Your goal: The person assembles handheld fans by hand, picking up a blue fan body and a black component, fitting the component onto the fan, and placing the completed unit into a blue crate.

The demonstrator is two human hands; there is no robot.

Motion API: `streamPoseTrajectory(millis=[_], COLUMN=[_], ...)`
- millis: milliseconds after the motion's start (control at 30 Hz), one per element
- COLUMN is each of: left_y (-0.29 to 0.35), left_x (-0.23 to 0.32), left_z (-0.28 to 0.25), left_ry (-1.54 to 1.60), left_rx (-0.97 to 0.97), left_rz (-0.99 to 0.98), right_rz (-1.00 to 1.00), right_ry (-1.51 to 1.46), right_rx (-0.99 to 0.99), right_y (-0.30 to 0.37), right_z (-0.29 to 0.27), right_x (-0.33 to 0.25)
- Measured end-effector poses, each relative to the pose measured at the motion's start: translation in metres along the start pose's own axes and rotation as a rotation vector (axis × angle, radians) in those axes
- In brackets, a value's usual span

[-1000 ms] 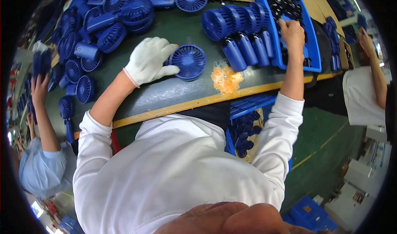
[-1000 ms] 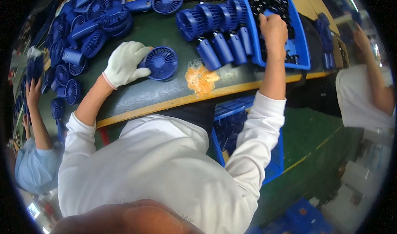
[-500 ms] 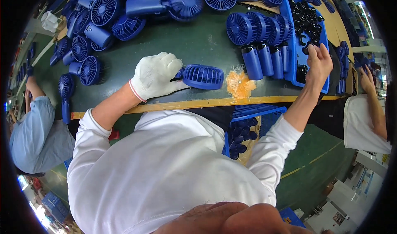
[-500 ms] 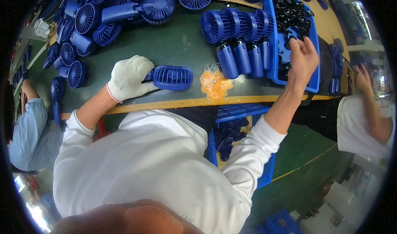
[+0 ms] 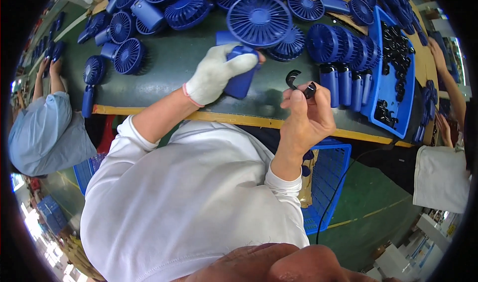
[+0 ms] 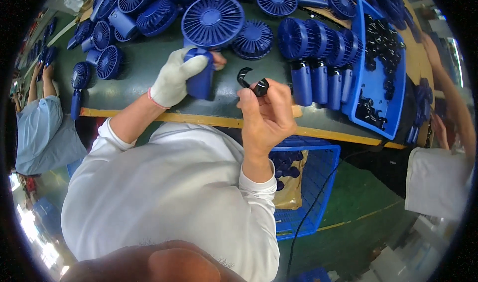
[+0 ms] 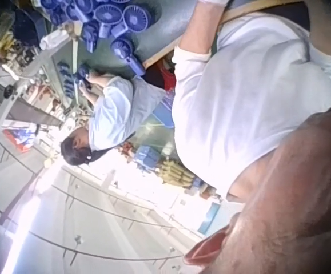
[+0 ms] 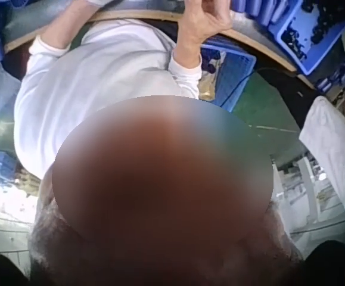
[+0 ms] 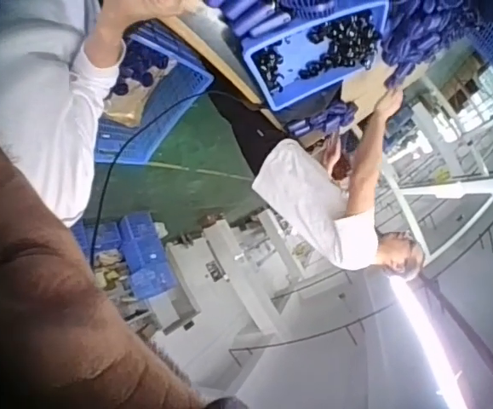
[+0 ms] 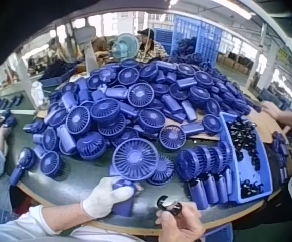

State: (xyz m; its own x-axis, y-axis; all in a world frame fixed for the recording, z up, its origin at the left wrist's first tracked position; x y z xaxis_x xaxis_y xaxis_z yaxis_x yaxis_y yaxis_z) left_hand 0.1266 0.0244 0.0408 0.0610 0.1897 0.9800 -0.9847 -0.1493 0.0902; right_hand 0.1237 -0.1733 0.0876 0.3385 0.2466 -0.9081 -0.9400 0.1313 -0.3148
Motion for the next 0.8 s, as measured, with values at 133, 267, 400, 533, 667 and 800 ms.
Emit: streamPoseTrajectory(millis=[133, 267, 400, 533, 667, 800], left_y=[0.009, 0.011, 0.008, 0.007, 0.009, 0.014], left_x=[0.010, 0.025, 0.023, 0.028, 0.021, 0.014], left_z=[0.016, 0.021, 0.021, 0.024, 0.026, 0.045], left_ry=[0.008, -0.398, -0.507, -0.560, -0.578, -0.409], left_rx=[0.019, -0.043, 0.003, 0.011, -0.052, -0.212], left_rz=[-0.082, 0.234, 0.204, 0.305, 0.284, 0.167], right_rz=[0.138, 0.140, 0.188, 0.198, 0.473, 0.586], right_ry=[-0.370, -0.191, -0.162, -0.118, -0.295, -0.245], right_rx=[-0.023, -0.033, -0.009, 0.029, -0.009, -0.040], right_y=[0.023, 0.027, 0.024, 0.019, 0.029, 0.032], right_z=[0.029, 0.035, 0.031, 0.028, 0.029, 0.046], right_x=[0.008, 0.040, 0.050, 0.069, 0.096, 0.086])
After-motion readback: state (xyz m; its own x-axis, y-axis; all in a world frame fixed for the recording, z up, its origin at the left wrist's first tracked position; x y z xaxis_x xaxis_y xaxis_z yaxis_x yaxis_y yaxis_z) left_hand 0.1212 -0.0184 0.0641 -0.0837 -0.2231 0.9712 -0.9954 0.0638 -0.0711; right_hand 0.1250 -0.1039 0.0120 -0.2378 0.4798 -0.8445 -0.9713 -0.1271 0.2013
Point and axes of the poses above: each hand's wrist, its own y-axis away from the middle knuckle, its own z-axis out of the palm, x = y × z, the point moved 10 cm from there along -y, towards the middle knuckle, and after that the axes turned 5 degrees about x, right-handed, at the moved point
